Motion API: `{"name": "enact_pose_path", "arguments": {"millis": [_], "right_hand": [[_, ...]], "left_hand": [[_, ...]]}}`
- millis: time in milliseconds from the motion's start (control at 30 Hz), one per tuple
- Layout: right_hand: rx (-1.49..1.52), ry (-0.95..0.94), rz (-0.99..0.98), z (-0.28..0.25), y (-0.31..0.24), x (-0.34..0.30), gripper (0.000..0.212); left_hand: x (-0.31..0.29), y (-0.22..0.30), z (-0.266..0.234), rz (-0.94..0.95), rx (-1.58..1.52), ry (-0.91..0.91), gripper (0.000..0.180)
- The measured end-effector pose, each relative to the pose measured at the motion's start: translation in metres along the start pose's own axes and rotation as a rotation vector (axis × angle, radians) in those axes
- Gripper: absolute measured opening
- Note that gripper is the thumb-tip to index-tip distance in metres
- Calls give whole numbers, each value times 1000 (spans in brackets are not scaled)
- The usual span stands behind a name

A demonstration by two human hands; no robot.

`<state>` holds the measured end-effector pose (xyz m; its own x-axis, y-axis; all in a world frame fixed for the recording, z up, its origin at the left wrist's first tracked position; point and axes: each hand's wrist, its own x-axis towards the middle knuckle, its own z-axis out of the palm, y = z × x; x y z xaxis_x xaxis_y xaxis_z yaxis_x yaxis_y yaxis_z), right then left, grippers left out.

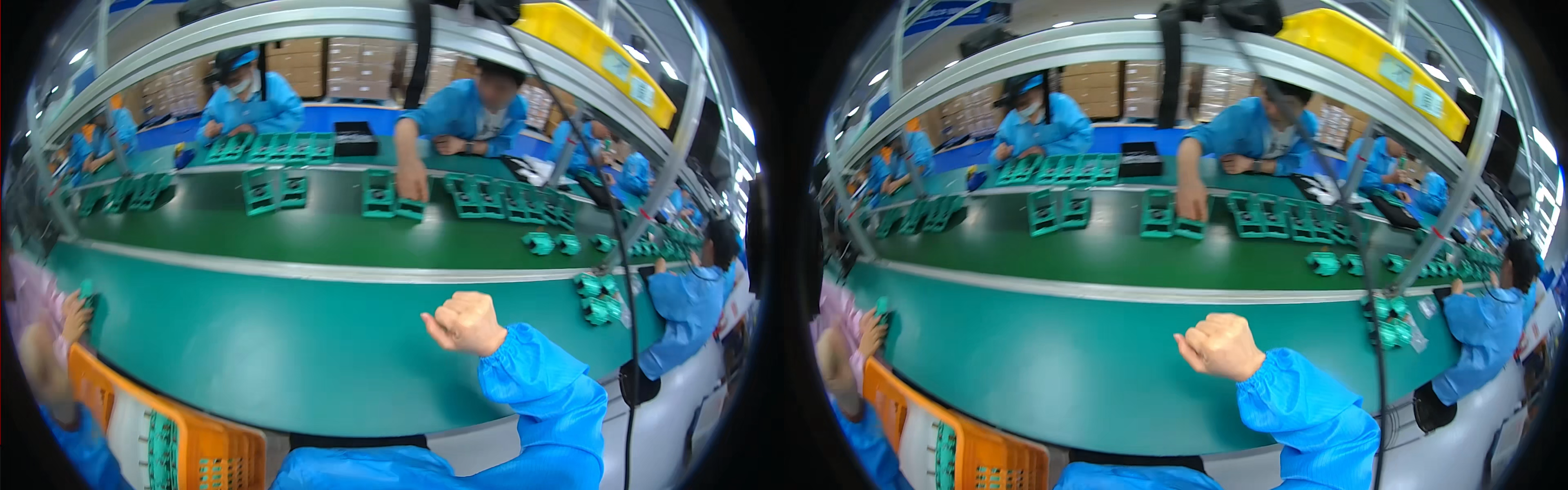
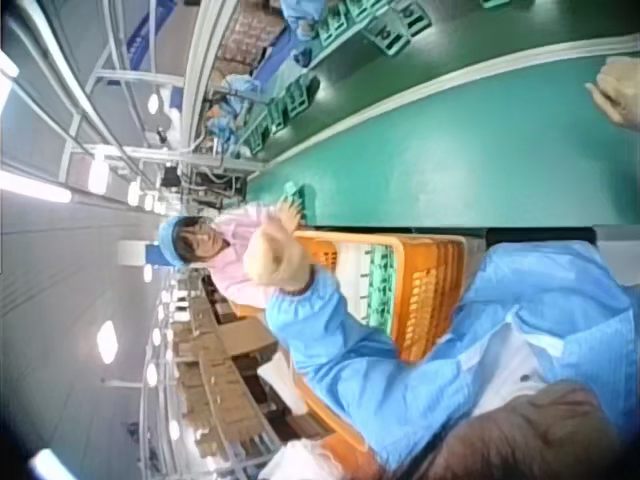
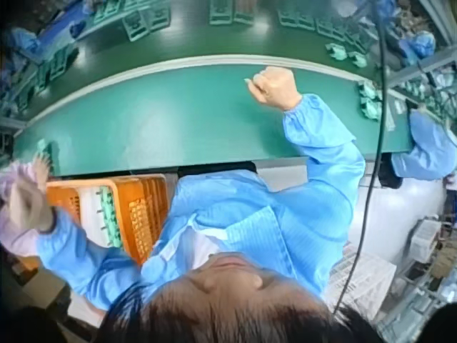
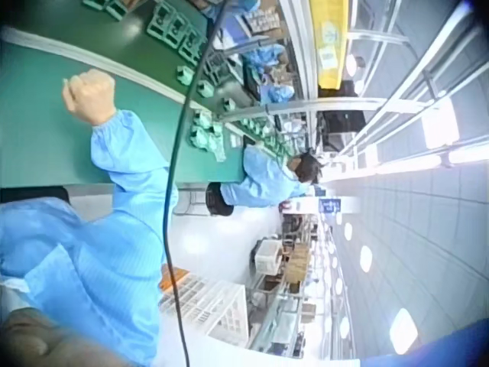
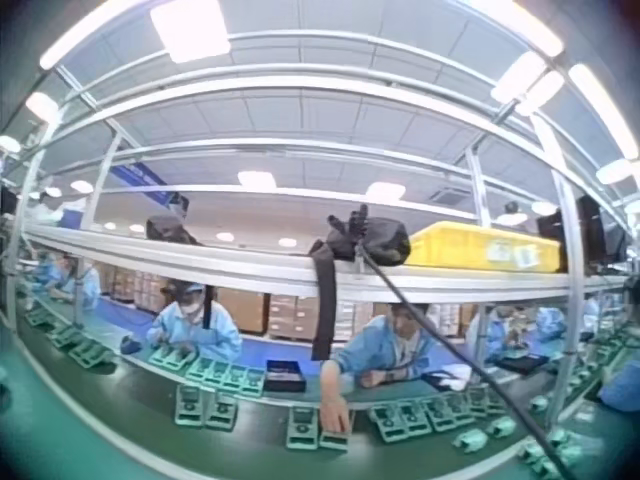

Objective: The person manually assembles green plastic electronics housings by hand on an assembly line.

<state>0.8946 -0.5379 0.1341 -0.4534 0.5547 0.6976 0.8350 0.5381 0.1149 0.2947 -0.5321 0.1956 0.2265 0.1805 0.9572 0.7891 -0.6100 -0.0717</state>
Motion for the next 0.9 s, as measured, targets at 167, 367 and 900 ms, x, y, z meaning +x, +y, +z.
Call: {"name": "enact_pose_path", "arguments": {"millis": [167,367,900], "right_hand": [[-126,-360,190,-36,47,-72,23],[-155,-114,882,3,165,-163,14],[-665,29,1153,53,300,-236,36]], "left_hand": [[121,217,223,314,-699,-483,30],[139,306,264,-32,-2138,-365,17],[74,312,304,-413,-2475,209,21]]}}
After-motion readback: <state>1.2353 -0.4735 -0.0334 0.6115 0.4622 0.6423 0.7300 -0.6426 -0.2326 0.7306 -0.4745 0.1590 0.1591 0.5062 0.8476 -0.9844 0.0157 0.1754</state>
